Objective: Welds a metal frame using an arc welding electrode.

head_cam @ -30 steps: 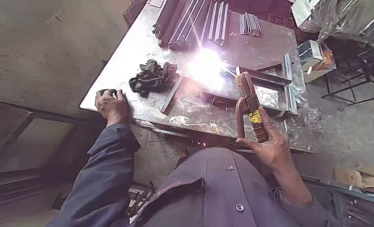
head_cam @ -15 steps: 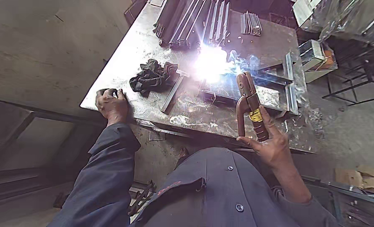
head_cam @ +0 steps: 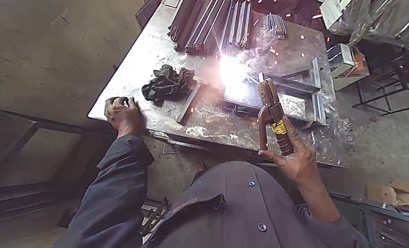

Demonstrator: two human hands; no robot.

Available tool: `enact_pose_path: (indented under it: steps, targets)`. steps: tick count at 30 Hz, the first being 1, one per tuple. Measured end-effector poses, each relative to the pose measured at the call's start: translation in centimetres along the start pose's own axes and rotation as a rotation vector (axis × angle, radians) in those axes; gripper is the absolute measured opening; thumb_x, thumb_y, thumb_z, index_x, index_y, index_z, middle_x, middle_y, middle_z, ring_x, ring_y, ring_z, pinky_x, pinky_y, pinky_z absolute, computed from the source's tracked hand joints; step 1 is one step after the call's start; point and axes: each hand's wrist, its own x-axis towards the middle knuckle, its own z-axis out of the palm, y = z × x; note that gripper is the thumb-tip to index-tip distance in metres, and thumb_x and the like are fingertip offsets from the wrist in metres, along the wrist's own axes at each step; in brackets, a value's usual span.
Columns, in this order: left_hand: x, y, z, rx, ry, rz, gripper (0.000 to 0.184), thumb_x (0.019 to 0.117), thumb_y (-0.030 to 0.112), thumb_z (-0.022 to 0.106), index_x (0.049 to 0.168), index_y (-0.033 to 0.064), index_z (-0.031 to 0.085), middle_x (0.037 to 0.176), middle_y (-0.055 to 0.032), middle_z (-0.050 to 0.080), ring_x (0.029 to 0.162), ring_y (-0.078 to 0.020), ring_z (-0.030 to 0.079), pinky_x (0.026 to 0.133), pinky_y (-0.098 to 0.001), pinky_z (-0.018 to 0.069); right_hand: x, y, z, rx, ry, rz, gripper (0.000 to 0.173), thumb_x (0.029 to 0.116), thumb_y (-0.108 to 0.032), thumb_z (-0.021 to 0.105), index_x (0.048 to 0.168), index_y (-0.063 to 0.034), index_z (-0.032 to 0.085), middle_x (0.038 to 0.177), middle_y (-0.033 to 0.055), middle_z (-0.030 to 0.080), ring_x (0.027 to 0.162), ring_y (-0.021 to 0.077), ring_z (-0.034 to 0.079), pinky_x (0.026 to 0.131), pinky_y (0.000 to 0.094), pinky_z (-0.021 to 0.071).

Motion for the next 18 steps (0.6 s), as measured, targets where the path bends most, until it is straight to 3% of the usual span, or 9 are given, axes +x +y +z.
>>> enact_pose_path:
  steps: [4,8,10,12,14,16,18]
  targets:
    - [0.0,0.2,-0.2,0.026,-0.021,-0.005,0.049,0.1046,0.045,0.049,0.126,0.005,0.067,0.146,-0.025,0.053,0.138,-0.0444,0.05,0.111,-0.065,0.0384,0.0,-0.2,-0.2,-0.045,-0.015,0.015,0.107,0.0732,-0.08,0.071,0.158,-0.02,0.043,0.114,0.0121,0.073,0.09,0.0178,0.071,0.076,0.0428,0.0589]
    - [-0.1,0.0,0.0,0.001,0.004,0.013,0.049,0.1049,0.044,0.049,0.125,0.0035,0.068,0.144,-0.0261,0.055,0.137,-0.0455,0.05,0.111,-0.0655,0.038,0.0,0.0,0.0,-0.001,0.006,0.001,0.106,0.0735,-0.078,0.073,0.156,-0.0172,0.045,0.118,0.0128,0.072,0.095,0.0166,0.07,0.08,0.0409,0.059]
    - [-1.7,2.6,-2.5,-0.018,-0.067,-0.047,0.046,0.106,0.037,0.049,0.128,0.0,0.065,0.148,-0.0263,0.052,0.14,-0.0444,0.047,0.115,-0.063,0.0352,0.0,0.2,0.1,0.057,0.053,-0.054,0.105,0.075,-0.071,0.078,0.154,-0.0106,0.047,0.122,0.0156,0.07,0.102,0.0157,0.069,0.088,0.0368,0.059]
    - [-4.0,6.7,-6.6,-0.068,-0.196,-0.142,0.042,0.1088,0.025,0.049,0.134,-0.0063,0.06,0.153,-0.0287,0.045,0.145,-0.0442,0.04,0.12,-0.059,0.0284,0.1,0.1,0.1,0.094,0.079,-0.062,0.106,0.0736,-0.069,0.08,0.153,-0.0069,0.048,0.121,0.0155,0.07,0.101,0.0125,0.068,0.088,0.0309,0.058]
    - [-4.3,7.7,-7.4,-0.057,-0.214,-0.157,0.041,0.109,0.023,0.049,0.135,-0.0069,0.06,0.154,-0.0287,0.045,0.145,-0.0433,0.04,0.12,-0.0571,0.0286,0.2,-0.1,0.0,0.094,0.075,-0.052,0.106,0.0733,-0.069,0.08,0.153,-0.0081,0.048,0.119,0.0137,0.07,0.097,0.0096,0.067,0.085,0.0276,0.0574]
    - [-2.6,4.9,-4.6,0.003,-0.149,-0.089,0.043,0.1086,0.031,0.049,0.133,-0.0018,0.063,0.151,-0.0267,0.048,0.143,-0.0429,0.044,0.117,-0.0589,0.0329,0.2,0.1,0.0,0.072,0.065,-0.047,0.106,0.0729,-0.07,0.08,0.154,-0.0094,0.048,0.118,0.0136,0.07,0.095,0.0116,0.067,0.083,0.0305,0.0575]
    - [-0.4,0.4,-0.1,0.016,0.043,0.017,0.046,0.1035,0.042,0.052,0.121,0.0036,0.07,0.141,-0.0252,0.057,0.134,-0.044,0.053,0.11,-0.0627,0.0408,0.2,0.2,0.2,0.059,0.054,-0.048,0.106,0.0725,-0.072,0.079,0.153,-0.0102,0.049,0.118,0.0137,0.071,0.094,0.0132,0.068,0.082,0.033,0.0588]
